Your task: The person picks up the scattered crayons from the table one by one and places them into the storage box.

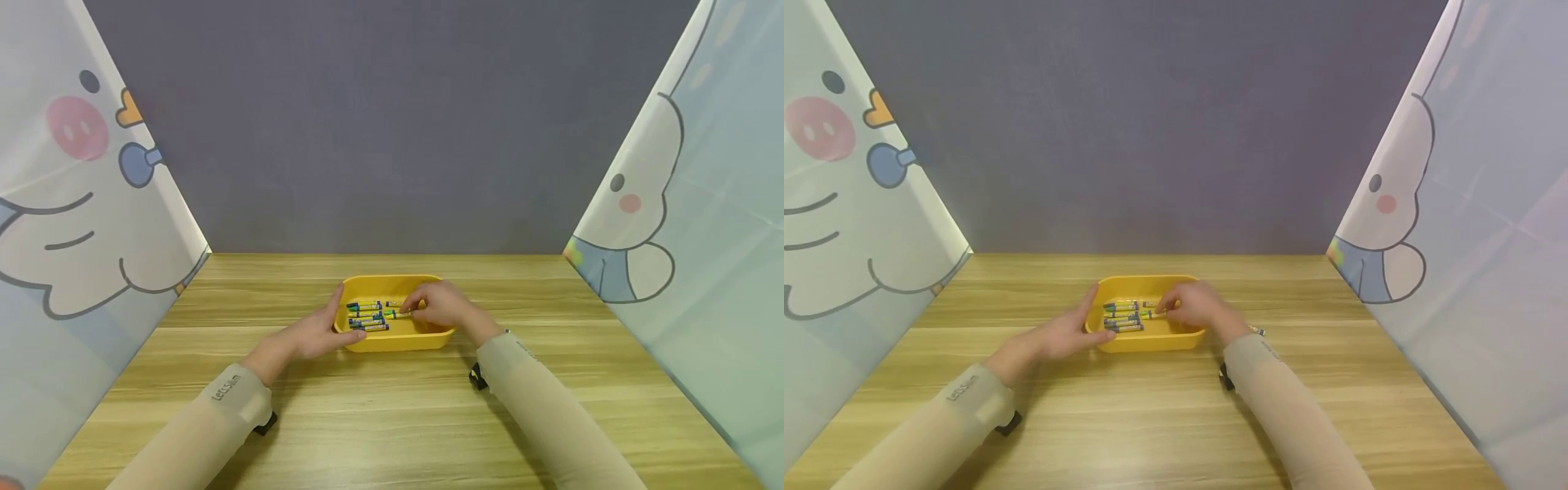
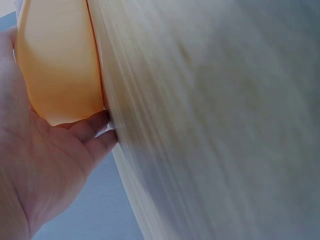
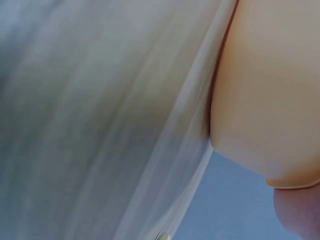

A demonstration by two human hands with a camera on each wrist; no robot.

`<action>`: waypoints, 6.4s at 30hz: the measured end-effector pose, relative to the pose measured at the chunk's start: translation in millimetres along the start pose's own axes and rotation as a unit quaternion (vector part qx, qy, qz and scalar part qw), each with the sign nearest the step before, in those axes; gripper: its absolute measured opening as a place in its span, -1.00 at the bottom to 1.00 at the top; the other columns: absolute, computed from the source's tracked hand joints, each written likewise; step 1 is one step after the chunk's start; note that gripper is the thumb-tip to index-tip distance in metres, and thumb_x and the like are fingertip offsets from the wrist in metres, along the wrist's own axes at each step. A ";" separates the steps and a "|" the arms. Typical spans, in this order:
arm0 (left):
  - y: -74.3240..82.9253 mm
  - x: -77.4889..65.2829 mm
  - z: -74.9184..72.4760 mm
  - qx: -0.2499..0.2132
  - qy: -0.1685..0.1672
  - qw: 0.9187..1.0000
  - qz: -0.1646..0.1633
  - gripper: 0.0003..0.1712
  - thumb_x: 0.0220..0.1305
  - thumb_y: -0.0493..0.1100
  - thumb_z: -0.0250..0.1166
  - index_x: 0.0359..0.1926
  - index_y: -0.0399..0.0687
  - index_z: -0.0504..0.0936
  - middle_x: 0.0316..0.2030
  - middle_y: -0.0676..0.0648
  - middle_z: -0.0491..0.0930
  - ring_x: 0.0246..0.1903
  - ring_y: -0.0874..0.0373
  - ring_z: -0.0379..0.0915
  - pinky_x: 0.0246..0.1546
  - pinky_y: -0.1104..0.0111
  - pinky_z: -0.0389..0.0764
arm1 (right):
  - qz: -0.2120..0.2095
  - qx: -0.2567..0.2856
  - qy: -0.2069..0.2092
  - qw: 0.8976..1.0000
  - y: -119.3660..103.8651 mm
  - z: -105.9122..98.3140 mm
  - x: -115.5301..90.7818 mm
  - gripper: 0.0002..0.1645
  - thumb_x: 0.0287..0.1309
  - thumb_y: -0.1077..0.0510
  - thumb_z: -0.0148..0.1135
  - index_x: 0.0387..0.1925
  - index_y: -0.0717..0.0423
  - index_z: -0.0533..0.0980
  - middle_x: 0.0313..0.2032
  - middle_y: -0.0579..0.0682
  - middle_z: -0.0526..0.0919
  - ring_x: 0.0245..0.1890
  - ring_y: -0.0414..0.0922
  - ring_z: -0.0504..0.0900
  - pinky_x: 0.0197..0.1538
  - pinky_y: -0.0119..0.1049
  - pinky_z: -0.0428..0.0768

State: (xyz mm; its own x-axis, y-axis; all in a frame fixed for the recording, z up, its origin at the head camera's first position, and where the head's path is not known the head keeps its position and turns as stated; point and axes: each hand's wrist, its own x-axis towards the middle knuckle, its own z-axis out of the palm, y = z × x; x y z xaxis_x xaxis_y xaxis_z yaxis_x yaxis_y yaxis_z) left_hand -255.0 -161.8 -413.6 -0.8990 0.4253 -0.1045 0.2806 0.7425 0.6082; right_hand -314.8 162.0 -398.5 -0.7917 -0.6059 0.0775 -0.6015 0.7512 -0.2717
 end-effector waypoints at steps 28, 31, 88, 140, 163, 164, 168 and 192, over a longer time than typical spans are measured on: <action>3.7 -3.9 -1.6 0.010 0.003 1.000 -0.001 0.55 0.36 0.69 0.18 0.76 0.03 -0.63 0.69 -0.50 0.03 0.59 -0.45 0.24 0.59 -0.28 0.29 | 0.027 0.111 0.020 0.993 -3.0 -3.4 -3.0 -0.72 0.45 0.12 0.38 0.10 -0.11 0.83 -0.08 -0.15 0.82 -0.30 -0.22 0.59 -0.13 -0.23 0.60; 4.5 -3.8 -1.4 0.008 0.001 1.000 -0.003 0.53 0.37 0.68 0.18 0.76 0.04 -0.61 0.70 -0.47 0.01 0.61 -0.43 0.21 0.61 -0.25 0.27 | 0.035 0.193 0.058 0.979 0.0 -6.8 -5.9 -0.72 0.49 0.16 0.37 0.12 0.07 0.80 -0.10 -0.05 0.80 -0.24 -0.16 0.58 -0.12 -0.24 0.57; 0.2 -3.1 1.3 0.002 -0.009 1.000 -0.017 0.51 0.38 0.65 0.22 0.77 0.09 -0.60 0.73 -0.39 -0.02 0.67 -0.33 0.13 0.65 -0.21 0.24 | 0.094 0.169 -0.070 0.979 107.7 -39.6 -136.5 -0.59 0.38 0.16 0.48 0.21 0.17 0.74 -0.17 -0.06 0.78 -0.22 -0.21 0.59 -0.19 -0.38 0.57; 2.5 -2.8 0.1 0.004 -0.009 1.000 -0.017 0.51 0.38 0.66 0.20 0.76 0.13 -0.63 0.72 -0.41 0.00 0.65 -0.35 0.17 0.64 -0.21 0.26 | 0.025 0.165 0.096 0.981 11.5 -23.2 -31.0 -0.65 0.46 0.21 0.34 0.16 -0.11 0.81 -0.15 -0.07 0.65 -0.30 -0.12 0.41 -0.27 -0.30 0.41; 0.1 -3.4 -3.0 0.012 -0.004 1.000 -0.023 0.52 0.35 0.68 0.20 0.76 0.16 -0.63 0.72 -0.40 0.01 0.62 -0.36 0.22 0.65 -0.17 0.26 | 0.010 0.079 0.055 0.995 -3.6 1.6 -5.2 -0.68 0.40 0.13 0.38 0.10 -0.21 0.83 -0.04 -0.12 0.75 -0.31 -0.22 0.50 -0.19 -0.26 0.52; -0.4 -3.5 -3.1 0.012 -0.003 1.000 -0.022 0.52 0.36 0.68 0.20 0.76 0.15 -0.63 0.72 -0.40 0.01 0.63 -0.36 0.21 0.65 -0.17 0.26 | 0.006 0.069 0.053 0.996 -3.8 1.8 -4.7 -0.68 0.39 0.12 0.39 0.08 -0.21 0.83 -0.04 -0.12 0.76 -0.30 -0.22 0.51 -0.19 -0.26 0.52; -2.7 -2.9 -2.8 0.005 -0.003 1.000 -0.021 0.52 0.36 0.66 0.22 0.76 0.14 -0.62 0.72 -0.40 0.00 0.63 -0.37 0.19 0.65 -0.17 0.24 | 0.004 0.046 0.039 0.998 -5.8 1.7 -3.7 -0.68 0.34 0.13 0.40 0.03 -0.24 0.85 -0.09 -0.16 0.77 -0.29 -0.24 0.56 -0.15 -0.25 0.55; -1.9 0.8 0.7 -0.001 -0.002 1.000 -0.009 0.52 0.39 0.63 0.22 0.76 0.07 -0.61 0.72 -0.44 -0.01 0.65 -0.37 0.15 0.65 -0.19 0.23 | 0.010 -0.017 -0.021 1.000 -8.4 1.1 -7.1 -0.72 0.37 0.07 0.48 0.01 -0.38 0.85 -0.15 -0.35 0.81 -0.24 -0.36 0.68 0.34 0.09 0.60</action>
State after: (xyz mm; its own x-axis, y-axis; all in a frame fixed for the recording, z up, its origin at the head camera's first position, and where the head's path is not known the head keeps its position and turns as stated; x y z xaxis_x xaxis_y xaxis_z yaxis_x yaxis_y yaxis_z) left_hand -256.1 -162.5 -415.5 -0.9025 0.4142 -0.1182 0.2641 0.7488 0.6079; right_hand -304.0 159.7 -397.8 -0.7994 -0.6000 0.0318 -0.5887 0.7717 -0.2405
